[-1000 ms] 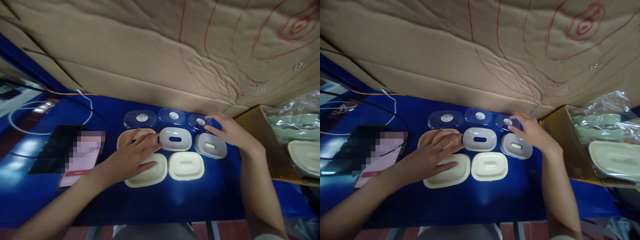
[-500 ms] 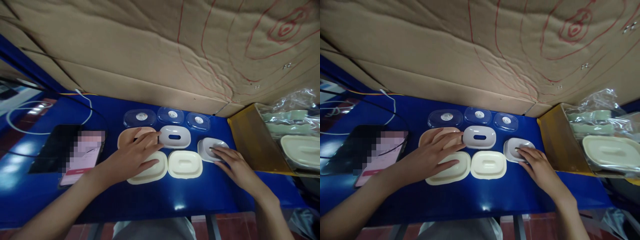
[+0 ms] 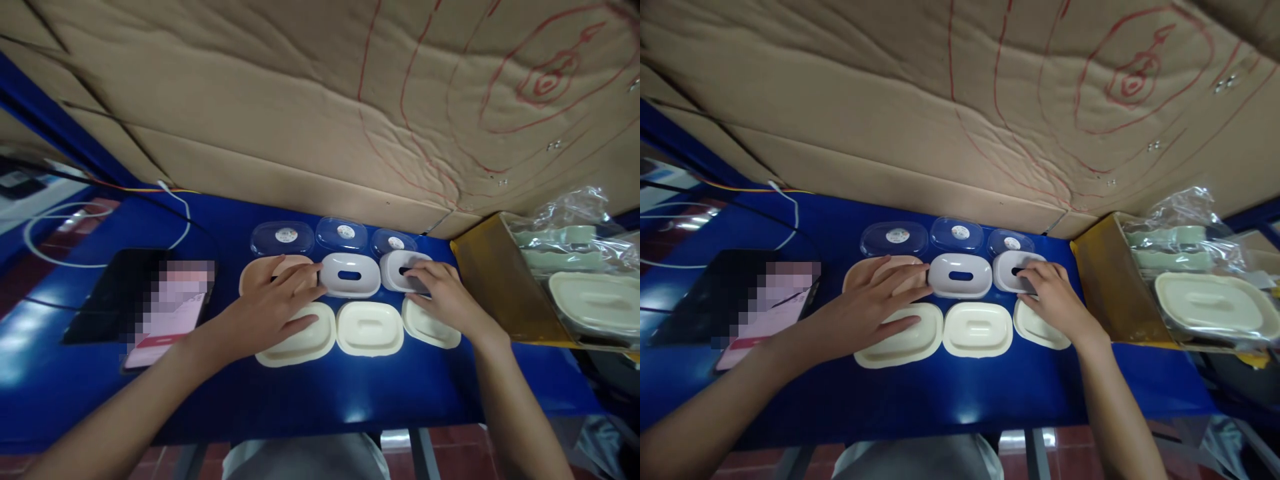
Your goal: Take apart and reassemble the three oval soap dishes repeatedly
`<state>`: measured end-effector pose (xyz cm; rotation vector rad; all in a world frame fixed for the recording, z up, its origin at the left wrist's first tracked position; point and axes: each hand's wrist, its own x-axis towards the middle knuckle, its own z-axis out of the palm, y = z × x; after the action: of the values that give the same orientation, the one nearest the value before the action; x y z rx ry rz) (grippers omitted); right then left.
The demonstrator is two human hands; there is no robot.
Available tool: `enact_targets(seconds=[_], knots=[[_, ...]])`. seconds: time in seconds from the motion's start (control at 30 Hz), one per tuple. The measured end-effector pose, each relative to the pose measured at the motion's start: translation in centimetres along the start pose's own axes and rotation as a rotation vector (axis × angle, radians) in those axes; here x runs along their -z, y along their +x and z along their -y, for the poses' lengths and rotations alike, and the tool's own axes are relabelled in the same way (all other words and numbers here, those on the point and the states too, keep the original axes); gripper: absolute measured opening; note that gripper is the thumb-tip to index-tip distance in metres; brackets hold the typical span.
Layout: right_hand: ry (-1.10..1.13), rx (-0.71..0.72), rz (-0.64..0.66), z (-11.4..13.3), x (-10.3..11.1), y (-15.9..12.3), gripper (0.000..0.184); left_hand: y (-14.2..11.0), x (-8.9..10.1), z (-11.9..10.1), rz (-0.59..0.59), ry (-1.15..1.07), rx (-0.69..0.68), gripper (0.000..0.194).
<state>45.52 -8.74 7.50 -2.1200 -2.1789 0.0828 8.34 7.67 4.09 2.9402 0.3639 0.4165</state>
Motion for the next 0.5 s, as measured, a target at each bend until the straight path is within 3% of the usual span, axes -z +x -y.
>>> enact_targets(seconds=[0.33, 0.5], knots=[[0.045, -0.035, 0.125, 0.1, -0.6, -2.0, 0.032, 0.2, 0.9, 0.0, 0.019, 0.02, 0.054, 0.041], [0.053, -0.076, 0.053, 1.0, -0.8, -2.8, 0.037, 0.3, 1.2, 0.2, 0.036, 0.029, 0.08, 0.042]])
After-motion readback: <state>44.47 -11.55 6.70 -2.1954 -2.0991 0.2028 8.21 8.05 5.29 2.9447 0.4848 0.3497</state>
